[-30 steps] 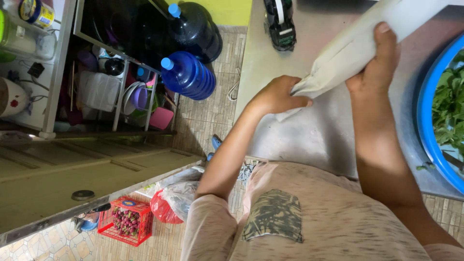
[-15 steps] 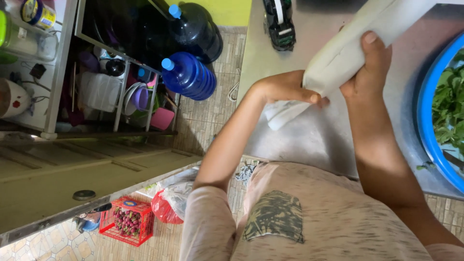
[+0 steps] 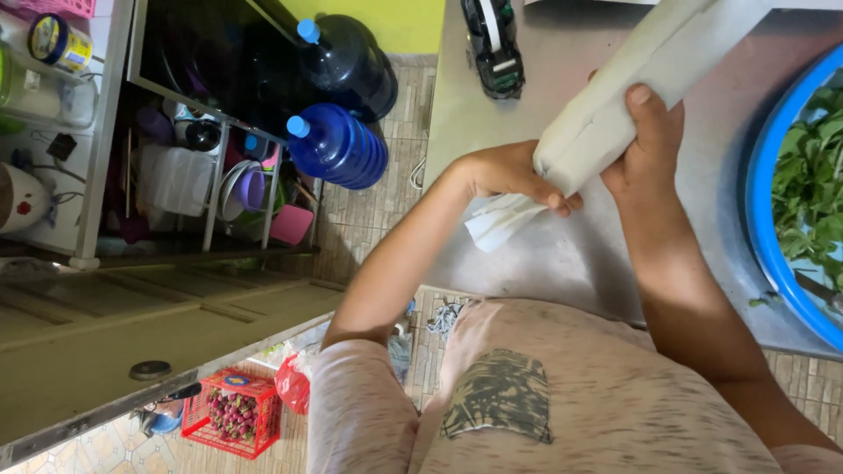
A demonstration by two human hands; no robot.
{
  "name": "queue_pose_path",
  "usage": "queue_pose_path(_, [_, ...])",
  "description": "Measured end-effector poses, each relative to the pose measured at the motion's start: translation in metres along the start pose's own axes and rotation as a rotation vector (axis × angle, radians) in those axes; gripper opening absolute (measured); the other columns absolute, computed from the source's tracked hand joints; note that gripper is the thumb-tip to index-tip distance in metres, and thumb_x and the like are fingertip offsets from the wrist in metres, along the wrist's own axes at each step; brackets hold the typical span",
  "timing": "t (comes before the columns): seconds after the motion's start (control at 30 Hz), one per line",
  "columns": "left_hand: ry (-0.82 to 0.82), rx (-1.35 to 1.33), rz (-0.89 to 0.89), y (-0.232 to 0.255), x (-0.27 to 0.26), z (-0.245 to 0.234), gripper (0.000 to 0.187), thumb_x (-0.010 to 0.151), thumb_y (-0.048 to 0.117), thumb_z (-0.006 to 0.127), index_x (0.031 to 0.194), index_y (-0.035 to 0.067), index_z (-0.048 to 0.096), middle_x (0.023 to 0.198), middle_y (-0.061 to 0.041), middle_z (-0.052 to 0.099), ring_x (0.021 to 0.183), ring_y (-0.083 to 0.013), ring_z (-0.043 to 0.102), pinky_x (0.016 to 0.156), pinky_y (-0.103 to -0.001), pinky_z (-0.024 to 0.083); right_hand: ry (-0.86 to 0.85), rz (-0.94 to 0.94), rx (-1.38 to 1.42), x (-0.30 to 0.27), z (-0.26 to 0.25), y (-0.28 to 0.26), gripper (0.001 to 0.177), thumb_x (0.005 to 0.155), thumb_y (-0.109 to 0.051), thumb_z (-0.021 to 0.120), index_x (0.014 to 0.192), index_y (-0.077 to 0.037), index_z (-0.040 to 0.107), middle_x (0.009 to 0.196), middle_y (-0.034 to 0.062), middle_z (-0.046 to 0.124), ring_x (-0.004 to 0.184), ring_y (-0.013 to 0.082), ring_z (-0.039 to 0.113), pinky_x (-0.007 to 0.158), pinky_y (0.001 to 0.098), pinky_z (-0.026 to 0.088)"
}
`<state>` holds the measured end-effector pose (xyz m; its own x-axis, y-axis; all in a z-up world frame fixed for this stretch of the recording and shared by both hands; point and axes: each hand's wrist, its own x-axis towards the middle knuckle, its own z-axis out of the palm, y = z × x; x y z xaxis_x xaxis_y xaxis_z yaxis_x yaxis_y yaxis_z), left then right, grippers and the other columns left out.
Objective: The person is wrapping bunches of leafy green vegetables in white paper sheets and securing the bundles with tape.
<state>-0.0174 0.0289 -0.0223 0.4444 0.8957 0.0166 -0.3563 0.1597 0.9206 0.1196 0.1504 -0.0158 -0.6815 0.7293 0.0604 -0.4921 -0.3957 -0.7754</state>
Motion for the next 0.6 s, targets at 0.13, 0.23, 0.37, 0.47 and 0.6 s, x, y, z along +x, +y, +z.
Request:
queue_pose_path(0.13, [0.281,0.067,-0.187,-0.008,-0.003,-0.004,0.072,0.067,0.032,0.093,0.122,0.003,0.056,0.103,-0.012,0.070,0.095,-0.0217,0.068,0.079,-0.033,0.061,-0.008,-0.017,-0.048,-0.006,0.001,0.005,0.066,0.078,-0.046,0.085,0.123,-0.006,0.057,0.106,0.0107,0.068,0.100,0.0235,0.068,0.092,0.0379,0.058])
queue_pose_path(0.23, [0.413,0.202,-0.451,-0.009,-0.012,0.000,0.089,0.063,0.029,0.088,0.140,0.005,0.049,0.120,-0.012,0.067,0.110,-0.0241,0.065,0.086,-0.034,0.060,-0.004,0.044,0.011,-0.001,-0.019,0.011,0.091,0.072,-0.055,0.090,0.139,-0.009,0.050,0.123,0.0119,0.069,0.111,0.0266,0.071,0.103,0.0410,0.060])
queue_pose_path(0.37, [0.227,-0.067,-0.368,-0.045,-0.029,-0.016,0.050,0.080,0.013,0.082,0.126,0.005,0.065,0.094,-0.007,0.069,0.069,-0.0112,0.065,0.054,-0.023,0.054,0.172,0.054,0.082,0.001,-0.031,0.016,0.081,0.071,-0.044,0.091,0.135,-0.011,0.055,0.117,0.0175,0.073,0.107,0.0285,0.073,0.107,0.0441,0.064])
queue_pose_path(0.47, [0.164,-0.107,-0.347,-0.054,-0.035,-0.018,0.052,0.082,0.015,0.082,0.128,0.004,0.062,0.080,-0.004,0.064,0.057,-0.0079,0.058,0.047,-0.021,0.049,0.189,0.113,0.064,-0.010,-0.014,0.011,0.070,0.069,-0.044,0.092,0.120,-0.011,0.058,0.103,0.0083,0.068,0.102,0.0252,0.069,0.105,0.0425,0.062])
queue_pose_path(0.6, [0.149,-0.108,-0.358,-0.062,-0.041,-0.017,0.081,0.070,0.026,0.093,0.140,0.008,0.057,0.106,-0.004,0.068,0.085,-0.0111,0.066,0.061,-0.023,0.054,0.102,0.127,0.069,-0.008,-0.043,0.026,0.082,0.070,-0.050,0.093,0.134,-0.014,0.055,0.117,0.0112,0.071,0.111,0.0275,0.071,0.109,0.0444,0.060])
